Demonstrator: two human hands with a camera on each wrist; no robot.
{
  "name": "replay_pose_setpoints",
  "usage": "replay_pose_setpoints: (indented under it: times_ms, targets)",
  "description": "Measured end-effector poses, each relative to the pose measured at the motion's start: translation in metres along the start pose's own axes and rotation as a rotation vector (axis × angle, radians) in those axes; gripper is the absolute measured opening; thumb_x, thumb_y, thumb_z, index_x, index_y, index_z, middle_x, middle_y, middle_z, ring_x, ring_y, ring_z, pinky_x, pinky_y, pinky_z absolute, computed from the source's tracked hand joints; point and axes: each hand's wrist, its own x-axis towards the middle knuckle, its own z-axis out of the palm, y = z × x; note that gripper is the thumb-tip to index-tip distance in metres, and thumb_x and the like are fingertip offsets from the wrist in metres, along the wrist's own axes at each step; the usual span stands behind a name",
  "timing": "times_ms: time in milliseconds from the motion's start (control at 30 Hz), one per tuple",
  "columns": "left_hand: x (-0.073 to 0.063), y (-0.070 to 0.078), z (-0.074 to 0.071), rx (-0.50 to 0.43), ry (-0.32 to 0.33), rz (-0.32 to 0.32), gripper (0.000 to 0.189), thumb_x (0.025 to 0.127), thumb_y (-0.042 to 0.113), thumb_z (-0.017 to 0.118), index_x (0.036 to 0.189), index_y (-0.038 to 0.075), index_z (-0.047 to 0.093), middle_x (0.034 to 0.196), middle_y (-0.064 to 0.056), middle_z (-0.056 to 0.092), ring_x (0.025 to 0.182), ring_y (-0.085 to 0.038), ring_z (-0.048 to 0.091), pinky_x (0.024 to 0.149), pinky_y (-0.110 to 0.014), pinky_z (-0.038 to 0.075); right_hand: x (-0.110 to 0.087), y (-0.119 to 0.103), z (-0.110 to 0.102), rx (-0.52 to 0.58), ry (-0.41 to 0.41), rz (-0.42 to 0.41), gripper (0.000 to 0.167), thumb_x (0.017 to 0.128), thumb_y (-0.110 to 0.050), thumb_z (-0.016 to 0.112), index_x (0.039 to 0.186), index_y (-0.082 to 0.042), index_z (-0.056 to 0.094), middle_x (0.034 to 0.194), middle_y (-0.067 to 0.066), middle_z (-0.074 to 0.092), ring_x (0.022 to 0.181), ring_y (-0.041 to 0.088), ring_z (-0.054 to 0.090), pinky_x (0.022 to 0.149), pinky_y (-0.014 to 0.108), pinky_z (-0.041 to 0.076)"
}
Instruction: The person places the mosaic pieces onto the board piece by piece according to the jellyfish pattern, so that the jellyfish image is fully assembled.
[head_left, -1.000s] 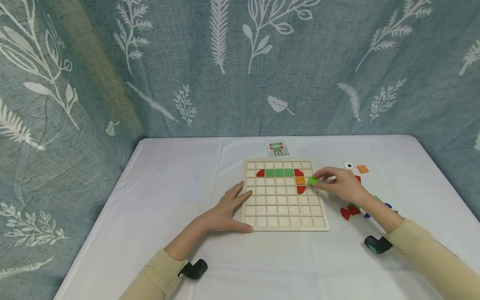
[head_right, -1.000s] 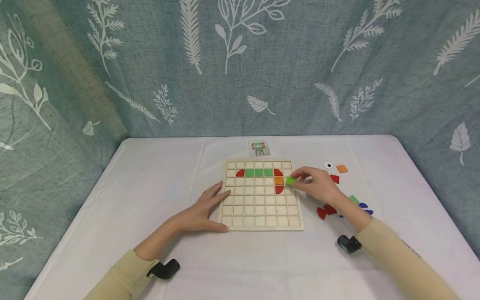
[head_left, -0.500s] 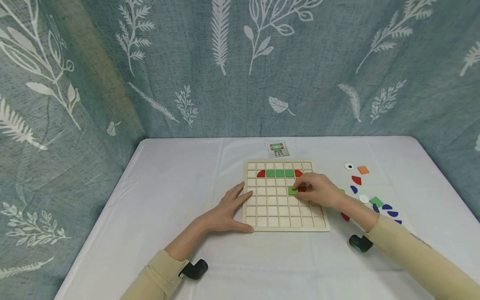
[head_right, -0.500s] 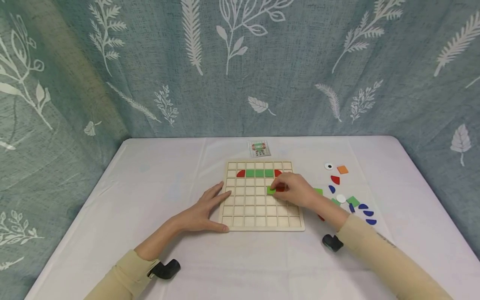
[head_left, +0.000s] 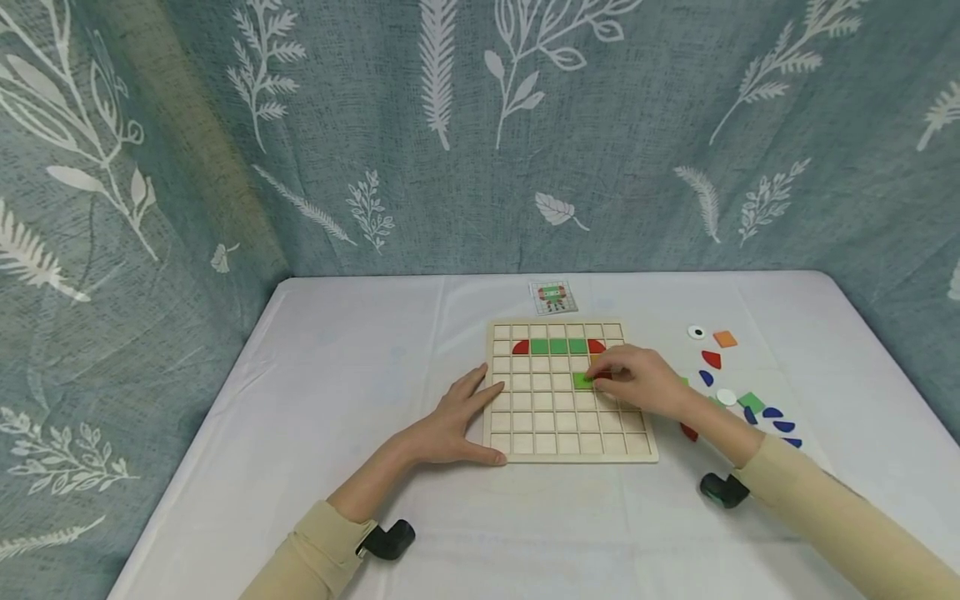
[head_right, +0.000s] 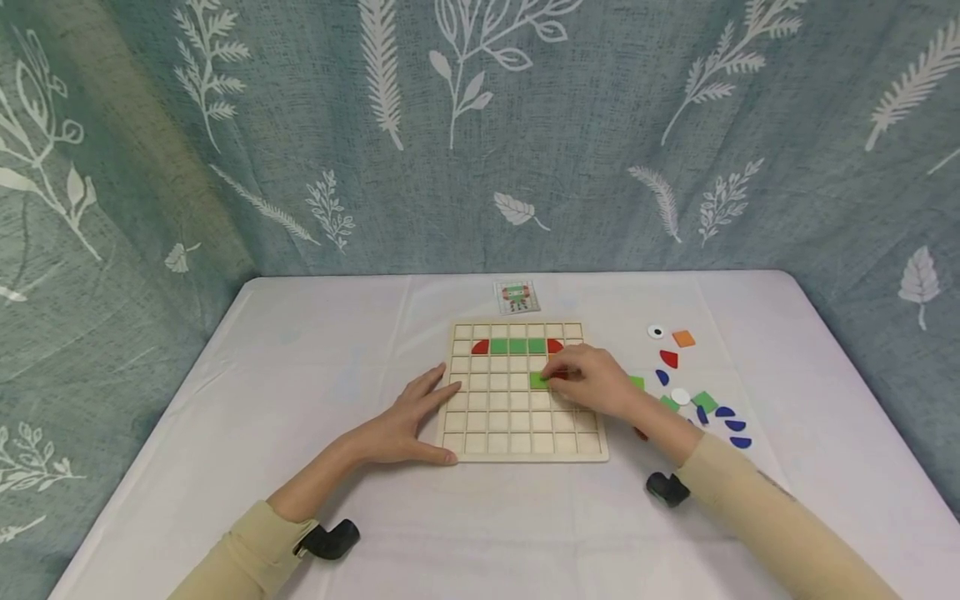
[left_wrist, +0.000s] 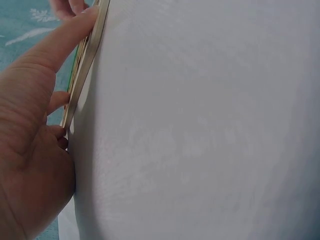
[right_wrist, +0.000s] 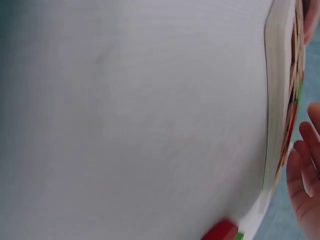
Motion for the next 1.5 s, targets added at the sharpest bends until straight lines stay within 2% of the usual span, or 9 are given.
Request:
replay_pose_setpoints:
  times_ms: [133,267,400,567,733,1033,1233,1367,1500]
  targets:
    - [-0.001,0.001,0.0,-0.002,0.009,0.0,0.101,0.076,0.042,0.083,0.155,0.01,0.028,0.163,-0.011,-0.001,0.148,-0.033,-0.003,0.113,-0.059,0.013,-0.011,0.007,-0.008,0.029,0.036,0.098,0.014,0.093,-0.015,0.068,0.105,-0.015,0.074,0.104,-0.002,0.068,0.091,0.016,0.062,0.077,0.033,0.053]
    - [-0.002,0.0,-0.001,0.007,0.014,-0.002,0.102,0.076,0.042,0.083,0.155,0.01,0.027,0.163,-0.011,-0.001,0.148,-0.033,-0.003,0.113,-0.059,0.013,-0.026,0.016,-0.02,0.001,0.072,0.169,0.013,0.094,-0.018,0.067,0.105,-0.016,0.074,0.106,0.0,0.068,0.094,0.017,0.062,0.077,0.032,0.053]
    - [-0.002,-0.002,0.0,0.012,0.014,-0.013,0.102,0.076,0.043,0.083,0.155,0.011,0.027,0.163,-0.01,-0.001,0.148,-0.032,-0.003,0.114,-0.058,0.013,-0.043,0.023,-0.034,-0.022,0.098,0.189,0.014,0.095,-0.016,0.066,0.105,-0.013,0.074,0.108,0.003,0.069,0.096,0.02,0.062,0.075,0.029,0.054]
    - [-0.001,-0.003,0.0,0.009,0.012,-0.023,0.103,0.076,0.043,0.083,0.155,0.012,0.026,0.163,-0.009,-0.002,0.148,-0.031,-0.004,0.114,-0.058,0.013,-0.064,0.027,-0.052,-0.059,0.109,0.225,0.017,0.094,-0.017,0.067,0.108,-0.01,0.073,0.103,0.004,0.068,0.088,0.017,0.061,0.071,0.025,0.053]
    - [-0.003,-0.002,0.0,0.001,0.011,-0.03,0.103,0.076,0.043,0.083,0.155,0.012,0.026,0.163,-0.009,-0.002,0.148,-0.031,-0.004,0.114,-0.058,0.013,-0.078,0.034,-0.058,-0.118,0.109,0.255,0.021,0.091,-0.015,0.071,0.11,-0.007,0.071,0.1,0.004,0.067,0.09,0.019,0.06,0.072,0.025,0.052]
    - [-0.001,-0.002,0.001,0.003,0.014,-0.016,0.103,0.076,0.043,0.083,0.156,0.013,0.026,0.163,-0.009,-0.002,0.148,-0.03,-0.004,0.114,-0.057,0.012,-0.077,0.039,-0.053,-0.198,0.099,0.201,0.023,0.085,-0.008,0.075,0.107,-0.005,0.072,0.1,0.006,0.067,0.086,0.02,0.056,0.068,0.029,0.05]
    - [0.001,-0.002,0.002,0.008,0.011,-0.001,0.103,0.076,0.043,0.083,0.156,0.012,0.025,0.163,-0.009,-0.003,0.148,-0.031,-0.004,0.114,-0.057,0.012,-0.073,0.041,-0.051,-0.196,0.101,0.209,0.022,0.084,-0.012,0.077,0.105,-0.007,0.071,0.094,0.002,0.065,0.083,0.018,0.054,0.066,0.029,0.048]
    - [0.001,-0.002,0.002,0.009,0.01,0.005,0.102,0.076,0.043,0.083,0.155,0.011,0.026,0.163,-0.01,-0.002,0.148,-0.032,-0.003,0.114,-0.058,0.012,-0.067,0.039,-0.047,-0.157,0.134,0.22,0.02,0.084,-0.013,0.078,0.103,-0.01,0.071,0.092,0.0,0.065,0.082,0.018,0.053,0.064,0.027,0.047]
    - [0.002,-0.001,0.001,0.007,0.012,0.01,0.102,0.076,0.042,0.083,0.155,0.01,0.027,0.163,-0.011,-0.001,0.148,-0.032,-0.003,0.114,-0.058,0.012,-0.051,0.029,-0.037,-0.076,0.146,0.225,0.02,0.086,-0.018,0.077,0.104,-0.013,0.071,0.098,-0.001,0.068,0.087,0.018,0.055,0.069,0.028,0.049]
